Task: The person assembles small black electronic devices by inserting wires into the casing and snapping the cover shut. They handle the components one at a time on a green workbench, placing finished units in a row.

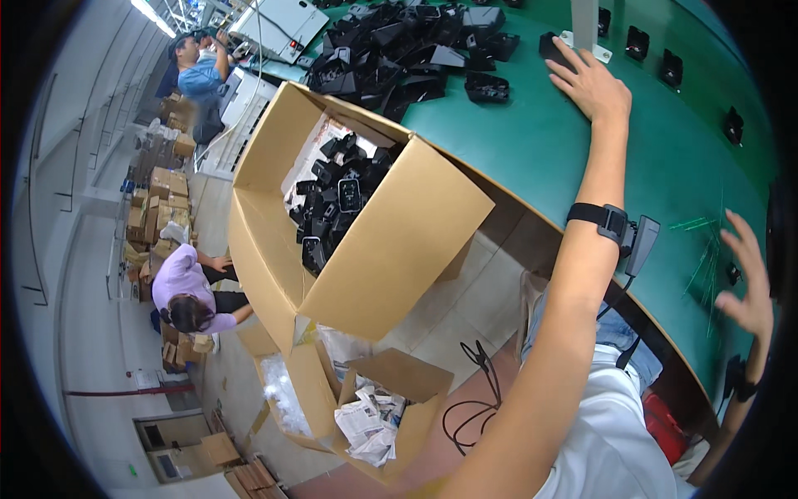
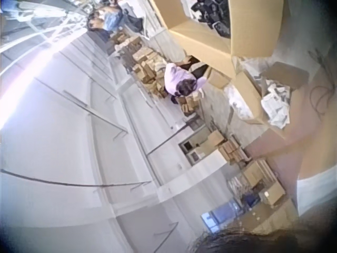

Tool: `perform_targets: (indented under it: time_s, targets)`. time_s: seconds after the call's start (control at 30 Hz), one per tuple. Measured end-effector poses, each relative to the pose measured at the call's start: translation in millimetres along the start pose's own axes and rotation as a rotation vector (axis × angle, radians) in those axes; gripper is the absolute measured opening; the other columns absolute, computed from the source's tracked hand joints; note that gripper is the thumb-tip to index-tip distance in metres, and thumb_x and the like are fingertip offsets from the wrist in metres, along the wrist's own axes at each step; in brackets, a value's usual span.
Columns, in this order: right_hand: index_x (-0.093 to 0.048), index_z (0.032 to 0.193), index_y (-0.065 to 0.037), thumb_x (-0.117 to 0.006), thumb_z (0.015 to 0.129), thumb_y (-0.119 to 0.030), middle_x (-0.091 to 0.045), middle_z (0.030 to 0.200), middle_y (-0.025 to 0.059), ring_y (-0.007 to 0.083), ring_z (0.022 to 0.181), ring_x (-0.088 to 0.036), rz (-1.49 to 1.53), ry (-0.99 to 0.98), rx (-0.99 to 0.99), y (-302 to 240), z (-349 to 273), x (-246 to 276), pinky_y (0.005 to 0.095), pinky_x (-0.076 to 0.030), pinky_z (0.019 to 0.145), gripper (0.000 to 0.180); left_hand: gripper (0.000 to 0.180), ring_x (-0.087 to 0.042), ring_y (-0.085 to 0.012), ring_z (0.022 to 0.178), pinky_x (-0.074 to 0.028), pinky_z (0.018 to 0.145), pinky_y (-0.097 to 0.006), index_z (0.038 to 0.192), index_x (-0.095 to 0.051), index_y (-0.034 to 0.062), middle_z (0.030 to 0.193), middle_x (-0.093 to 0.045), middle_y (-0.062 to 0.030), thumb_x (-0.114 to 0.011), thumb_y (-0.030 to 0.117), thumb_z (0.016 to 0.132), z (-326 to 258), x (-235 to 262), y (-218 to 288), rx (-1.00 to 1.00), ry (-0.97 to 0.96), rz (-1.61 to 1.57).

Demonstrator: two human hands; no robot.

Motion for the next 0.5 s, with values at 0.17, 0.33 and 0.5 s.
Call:
perform_targets:
  time_s: [0.17, 0.33, 0.5]
  targets:
    - [-0.047, 0.145, -0.003, -0.059, 0.077, -0.077, -0.031, 0.159, 0.0196, 0.0420, 0.149, -0.024, -0.146, -0.077, -0.097, -0.6, -20.3, -48.1, 0.0549, -0.021, 0.119, 0.101, 0.064, -0.038, -0.0468, 0.133, -0.032, 0.111, -0.049, 0.128, -0.050, -0.0045, 0.148, -0.032, -0.0268, -0.075, 0.021, 0.075, -0.1, -2.2, -5.2, 0.039, 0.026, 0.055]
    - [-0.054, 0.138, -0.003, -0.064, 0.083, -0.049, -0.043, 0.151, 0.0186, 0.0404, 0.146, -0.031, -0.152, 0.057, -0.157, 17.4, -43.0, -42.1, 0.0517, -0.026, 0.118, 0.073, 0.051, -0.049, -0.0374, 0.112, -0.040, 0.095, -0.043, 0.111, -0.057, -0.0026, 0.121, -0.047, -0.0187, -0.075, 0.025, 0.072, -7.4, 11.9, 16.1, -0.018, 0.185, 0.076]
    - [-0.066, 0.115, -0.003, -0.076, 0.070, -0.010, -0.057, 0.128, 0.0161, 0.0372, 0.123, -0.052, 0.058, 0.250, -0.070, 15.5, -5.6, -27.0, 0.0458, -0.043, 0.105, 0.046, 0.047, -0.057, -0.0353, 0.098, -0.048, 0.079, -0.046, 0.106, -0.061, 0.0014, 0.105, -0.057, -0.0150, -0.072, 0.024, 0.067, 0.6, 66.5, -2.0, 0.037, 0.213, 0.131]
Point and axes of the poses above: each hand's wrist, its own z-axis towards the middle knuckle, its own x-axis out of the back of the hand, y = z × x, the point moved 5 cm from there along z, towards the middle knuckle
